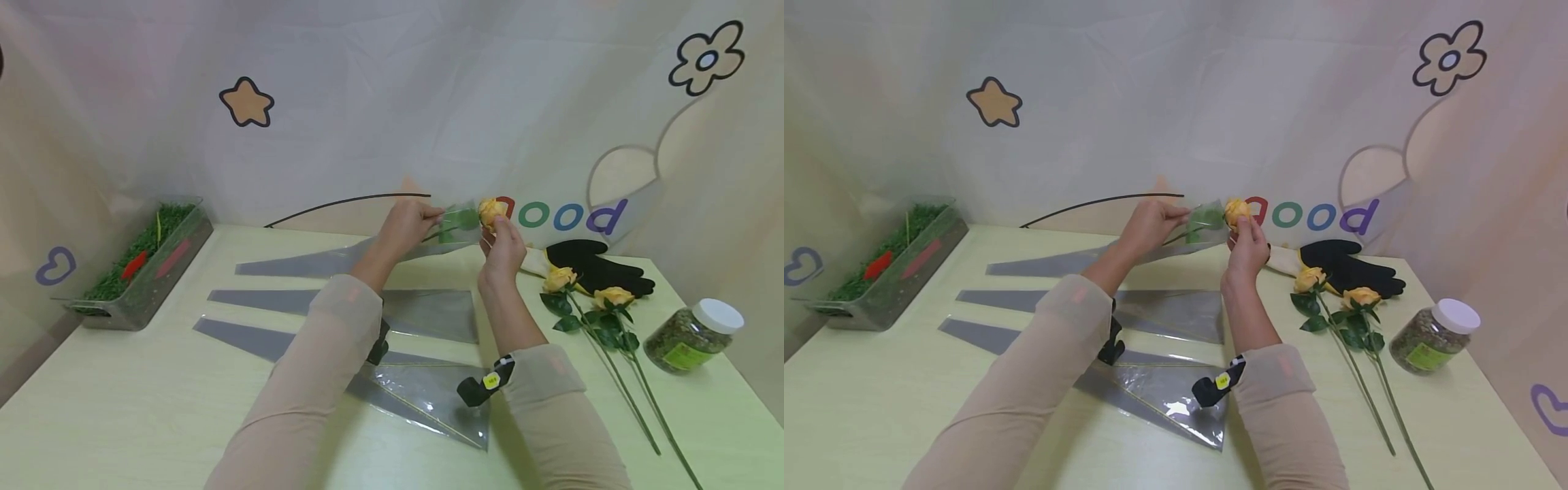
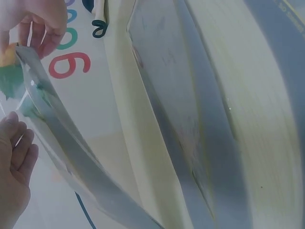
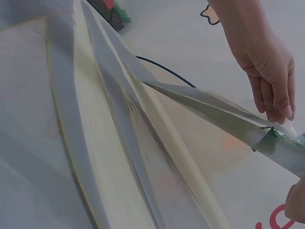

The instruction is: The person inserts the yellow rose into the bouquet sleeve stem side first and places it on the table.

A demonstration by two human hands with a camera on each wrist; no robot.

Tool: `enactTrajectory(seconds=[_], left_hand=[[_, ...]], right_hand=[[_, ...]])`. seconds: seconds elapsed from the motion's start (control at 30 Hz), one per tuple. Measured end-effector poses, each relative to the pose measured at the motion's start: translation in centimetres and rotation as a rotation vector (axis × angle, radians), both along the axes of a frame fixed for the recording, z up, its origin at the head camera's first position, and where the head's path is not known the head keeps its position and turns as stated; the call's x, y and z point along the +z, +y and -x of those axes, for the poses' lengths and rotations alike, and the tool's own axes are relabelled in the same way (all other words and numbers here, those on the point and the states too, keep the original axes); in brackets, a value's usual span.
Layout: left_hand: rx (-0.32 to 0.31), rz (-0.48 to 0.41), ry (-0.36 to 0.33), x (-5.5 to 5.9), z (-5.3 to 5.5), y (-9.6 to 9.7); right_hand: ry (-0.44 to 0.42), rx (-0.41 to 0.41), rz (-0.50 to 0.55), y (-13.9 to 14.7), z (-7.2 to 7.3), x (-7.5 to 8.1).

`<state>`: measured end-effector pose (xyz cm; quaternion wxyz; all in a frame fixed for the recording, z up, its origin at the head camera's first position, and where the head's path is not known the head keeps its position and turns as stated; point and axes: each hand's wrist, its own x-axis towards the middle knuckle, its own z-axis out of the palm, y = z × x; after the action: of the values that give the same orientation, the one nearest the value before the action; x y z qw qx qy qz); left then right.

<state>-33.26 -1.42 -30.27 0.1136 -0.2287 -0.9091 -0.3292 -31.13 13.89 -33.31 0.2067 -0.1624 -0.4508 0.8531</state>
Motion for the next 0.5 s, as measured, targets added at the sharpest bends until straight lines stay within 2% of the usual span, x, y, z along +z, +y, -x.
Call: enactTrajectory(seconds=[0.23, 0.5], left_hand=[[0.003, 0.007, -0.004, 0.13, 0.08, 0.15], [0.000, -0.011, -0.015, 0.18, 0.01, -0.08]], right_hand=[[0.000, -0.005, -0.040, -0.41, 0.06, -0.10], [-0.020, 0.035, -0.084, -0.61, -0.07, -0.20]])
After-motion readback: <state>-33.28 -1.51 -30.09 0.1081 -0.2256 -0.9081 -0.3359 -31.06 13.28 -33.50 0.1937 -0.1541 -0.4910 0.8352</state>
